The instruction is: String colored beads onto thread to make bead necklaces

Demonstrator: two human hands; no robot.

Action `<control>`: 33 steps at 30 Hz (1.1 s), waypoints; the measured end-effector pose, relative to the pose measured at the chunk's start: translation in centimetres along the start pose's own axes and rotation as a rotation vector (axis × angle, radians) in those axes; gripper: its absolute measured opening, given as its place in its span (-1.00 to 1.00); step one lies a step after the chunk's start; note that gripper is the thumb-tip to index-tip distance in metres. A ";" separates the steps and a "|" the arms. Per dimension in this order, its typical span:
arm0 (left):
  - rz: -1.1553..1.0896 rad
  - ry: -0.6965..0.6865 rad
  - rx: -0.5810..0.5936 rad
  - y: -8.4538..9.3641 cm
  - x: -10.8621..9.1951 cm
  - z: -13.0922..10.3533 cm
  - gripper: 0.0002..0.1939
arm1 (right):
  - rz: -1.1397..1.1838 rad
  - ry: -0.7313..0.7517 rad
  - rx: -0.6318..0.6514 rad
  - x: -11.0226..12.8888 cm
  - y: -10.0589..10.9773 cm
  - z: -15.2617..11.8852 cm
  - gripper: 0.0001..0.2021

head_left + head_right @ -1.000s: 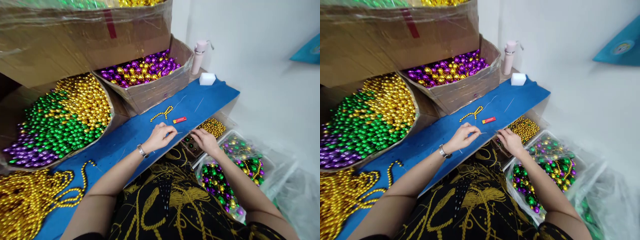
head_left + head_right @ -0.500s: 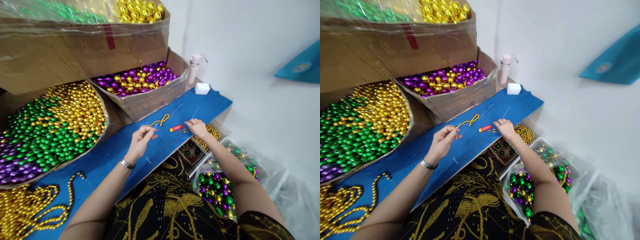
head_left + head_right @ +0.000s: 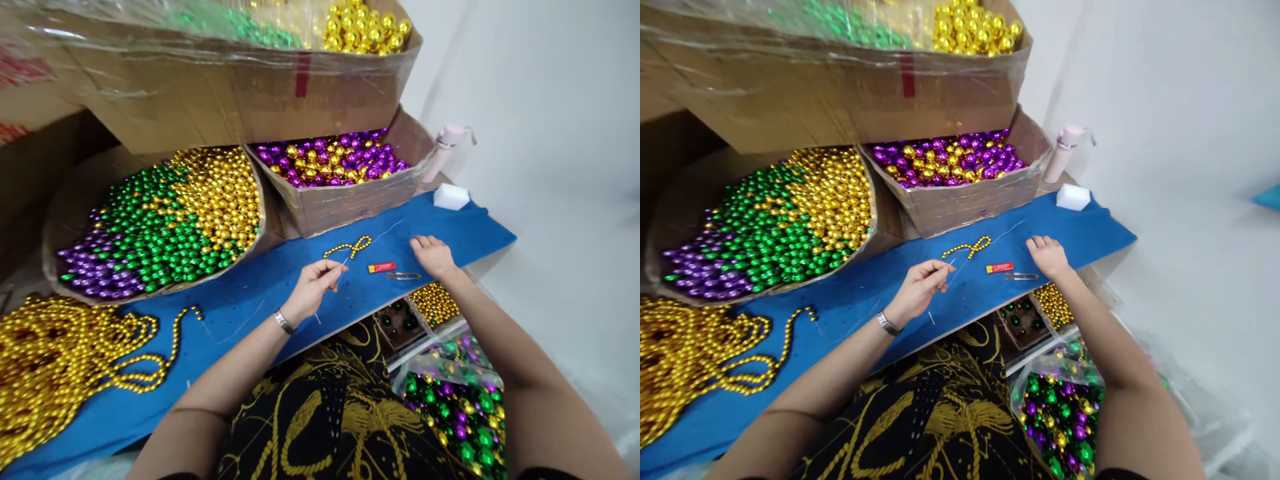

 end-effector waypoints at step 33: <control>0.242 -0.229 -0.025 0.7 -0.2 -1.1 -0.84 | 0.620 0.192 -0.409 16.5 5.5 -6.9 -0.83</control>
Point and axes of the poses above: each hand's wrist, its own z-axis towards the middle knuckle, its own y-axis out of the back of the hand, x = y × z, the point moved 4 cm from there along z, towards the middle knuckle, and after that the axes turned 2 degrees about x, right-handed, at the moved point
